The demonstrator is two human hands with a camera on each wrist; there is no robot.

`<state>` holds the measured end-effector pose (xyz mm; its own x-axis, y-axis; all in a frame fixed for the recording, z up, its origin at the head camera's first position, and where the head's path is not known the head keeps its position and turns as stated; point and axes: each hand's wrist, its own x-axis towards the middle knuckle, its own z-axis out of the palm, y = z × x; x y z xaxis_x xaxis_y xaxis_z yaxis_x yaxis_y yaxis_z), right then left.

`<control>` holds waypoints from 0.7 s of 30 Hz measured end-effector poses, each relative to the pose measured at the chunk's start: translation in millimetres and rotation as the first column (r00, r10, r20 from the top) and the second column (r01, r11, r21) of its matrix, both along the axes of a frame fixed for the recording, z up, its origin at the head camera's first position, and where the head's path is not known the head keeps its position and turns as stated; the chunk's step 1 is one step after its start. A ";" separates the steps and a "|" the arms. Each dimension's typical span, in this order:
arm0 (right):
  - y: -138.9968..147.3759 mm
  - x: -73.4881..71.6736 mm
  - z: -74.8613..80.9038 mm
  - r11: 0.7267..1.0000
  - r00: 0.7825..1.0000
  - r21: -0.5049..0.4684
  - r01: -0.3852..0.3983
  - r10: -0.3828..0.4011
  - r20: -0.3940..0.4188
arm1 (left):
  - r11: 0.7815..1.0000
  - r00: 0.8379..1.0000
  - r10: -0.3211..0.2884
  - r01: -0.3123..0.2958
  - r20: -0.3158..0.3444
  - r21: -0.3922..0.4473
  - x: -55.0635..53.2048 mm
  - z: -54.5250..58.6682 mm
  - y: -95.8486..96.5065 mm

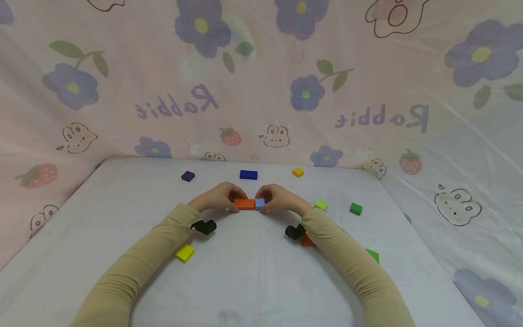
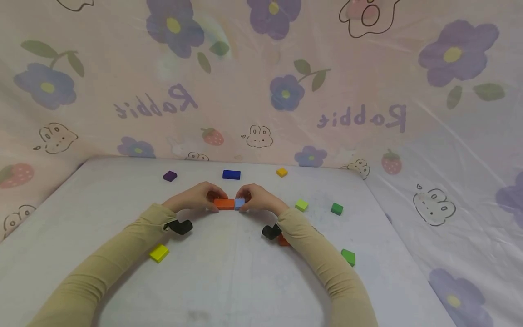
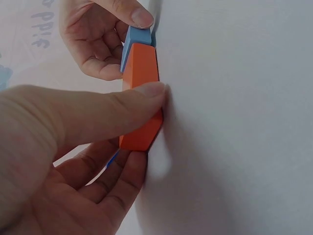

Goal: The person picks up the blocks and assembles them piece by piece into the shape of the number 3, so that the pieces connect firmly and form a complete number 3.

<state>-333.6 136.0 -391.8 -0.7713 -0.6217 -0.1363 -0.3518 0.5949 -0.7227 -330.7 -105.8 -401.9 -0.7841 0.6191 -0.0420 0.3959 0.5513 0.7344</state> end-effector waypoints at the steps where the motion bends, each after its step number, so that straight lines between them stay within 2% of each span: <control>1: -0.3 -0.2 -0.5 1.000 1.000 0.001 0.000 0.000 0.000 | 1.000 1.000 -0.001 0.001 -0.001 0.000 -0.3 -0.5 0.2; 11: -2.0 0.1 -1.0 1.000 1.000 0.002 -0.005 0.005 -0.016 | 1.000 1.000 -0.016 0.016 0.002 0.018 -1.1 0.3 1.2; 21: -3.3 3.5 -1.7 0.999 0.999 0.025 0.024 -0.024 -0.025 | 1.000 1.000 0.020 -0.020 0.012 0.007 -0.7 -1.6 1.4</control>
<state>-330.1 132.7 -393.5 -0.7893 -0.5995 -0.1327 -0.3548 0.6216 -0.6984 -331.3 -104.4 -403.5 -0.7959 0.6036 -0.0470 0.3759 0.5535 0.7432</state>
